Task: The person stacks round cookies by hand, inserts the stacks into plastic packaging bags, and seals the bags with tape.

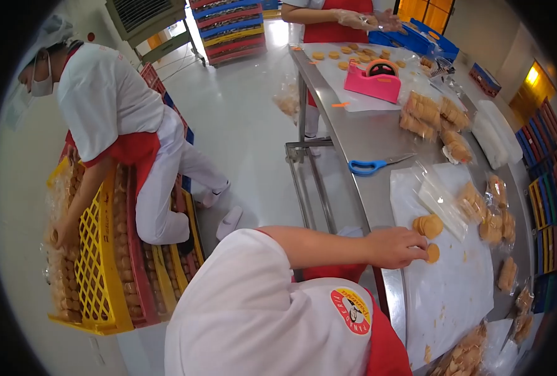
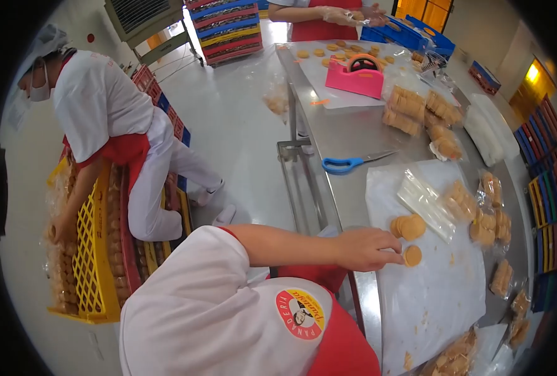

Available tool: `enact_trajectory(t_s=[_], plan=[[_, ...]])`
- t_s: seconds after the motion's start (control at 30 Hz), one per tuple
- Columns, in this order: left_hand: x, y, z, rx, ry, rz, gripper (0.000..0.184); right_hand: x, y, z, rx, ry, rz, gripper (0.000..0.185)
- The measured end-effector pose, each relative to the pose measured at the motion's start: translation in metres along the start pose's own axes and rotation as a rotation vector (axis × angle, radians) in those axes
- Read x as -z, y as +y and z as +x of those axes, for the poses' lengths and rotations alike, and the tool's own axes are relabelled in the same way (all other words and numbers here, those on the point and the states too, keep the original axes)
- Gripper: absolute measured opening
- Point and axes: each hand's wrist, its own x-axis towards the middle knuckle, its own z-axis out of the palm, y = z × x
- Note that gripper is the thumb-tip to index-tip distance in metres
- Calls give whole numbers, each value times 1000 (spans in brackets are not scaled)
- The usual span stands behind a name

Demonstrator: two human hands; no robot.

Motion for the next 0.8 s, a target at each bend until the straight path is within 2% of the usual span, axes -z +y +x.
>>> enact_trajectory(t_s=[0.37,0.67,0.8], plan=[[-1,7,3,-14,-142,26,41,17,-12,11,199,144,173,49],[-1,10,10,-32,-177,42,36,48,-33,-22,-61,212,277,30],[-1,15,10,25,-116,51,33,78,-30,-48,-199,279,352,23]])
